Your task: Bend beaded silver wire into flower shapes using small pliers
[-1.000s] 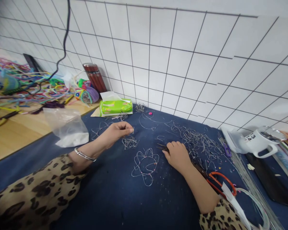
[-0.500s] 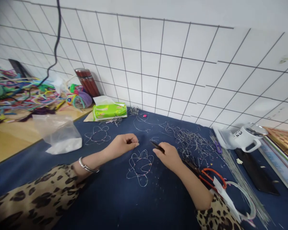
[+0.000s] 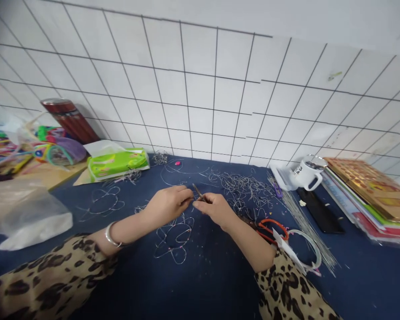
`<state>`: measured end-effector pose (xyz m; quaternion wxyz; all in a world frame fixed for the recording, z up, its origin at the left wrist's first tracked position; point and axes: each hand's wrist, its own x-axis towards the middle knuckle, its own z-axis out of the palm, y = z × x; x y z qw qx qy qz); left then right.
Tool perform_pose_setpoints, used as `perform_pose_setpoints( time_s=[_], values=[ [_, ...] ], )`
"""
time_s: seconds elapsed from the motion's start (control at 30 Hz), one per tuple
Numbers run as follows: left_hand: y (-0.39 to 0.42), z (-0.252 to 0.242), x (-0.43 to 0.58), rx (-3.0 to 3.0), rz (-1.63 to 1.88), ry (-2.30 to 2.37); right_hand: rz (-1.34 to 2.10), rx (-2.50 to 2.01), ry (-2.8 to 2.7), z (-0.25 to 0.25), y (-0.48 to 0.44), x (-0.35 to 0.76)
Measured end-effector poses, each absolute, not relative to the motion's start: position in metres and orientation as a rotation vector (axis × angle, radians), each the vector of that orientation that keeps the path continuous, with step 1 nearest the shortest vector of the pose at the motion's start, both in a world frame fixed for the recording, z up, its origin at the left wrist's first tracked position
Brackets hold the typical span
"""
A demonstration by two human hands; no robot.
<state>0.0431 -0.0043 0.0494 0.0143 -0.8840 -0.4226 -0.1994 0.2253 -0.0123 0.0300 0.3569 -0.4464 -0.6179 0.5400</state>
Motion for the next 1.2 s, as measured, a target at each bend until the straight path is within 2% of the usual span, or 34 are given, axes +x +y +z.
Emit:
perform_pose_setpoints(
  time_s=[0.17, 0.3, 0.47, 0.73, 1.2],
  values=[
    [0.009, 0.041, 0.043, -3.091, -0.849, -1.541, 1.412, -1.206, -1.533, 0.025, -0.008, 0.227],
    [0.02, 0.034, 0.034, -3.517, -1.066, -2.029, 1.478, -1.222, -1.473, 0.025, -0.005, 0.226],
    [0.023, 0.025, 0.029, -3.591, -1.429, -2.31, 1.457, -1.219, -1.486, 0.023, -0.004, 0.224],
    [0.02, 0.019, 0.03, -3.482, -1.799, -2.41, 1.528, -1.183, -1.427, 0.02, -0.008, 0.22],
    [0.012, 0.019, 0.036, -3.296, -2.315, -2.276, 1.642, -1.146, -1.337, 0.02, -0.012, 0.215]
  ],
)
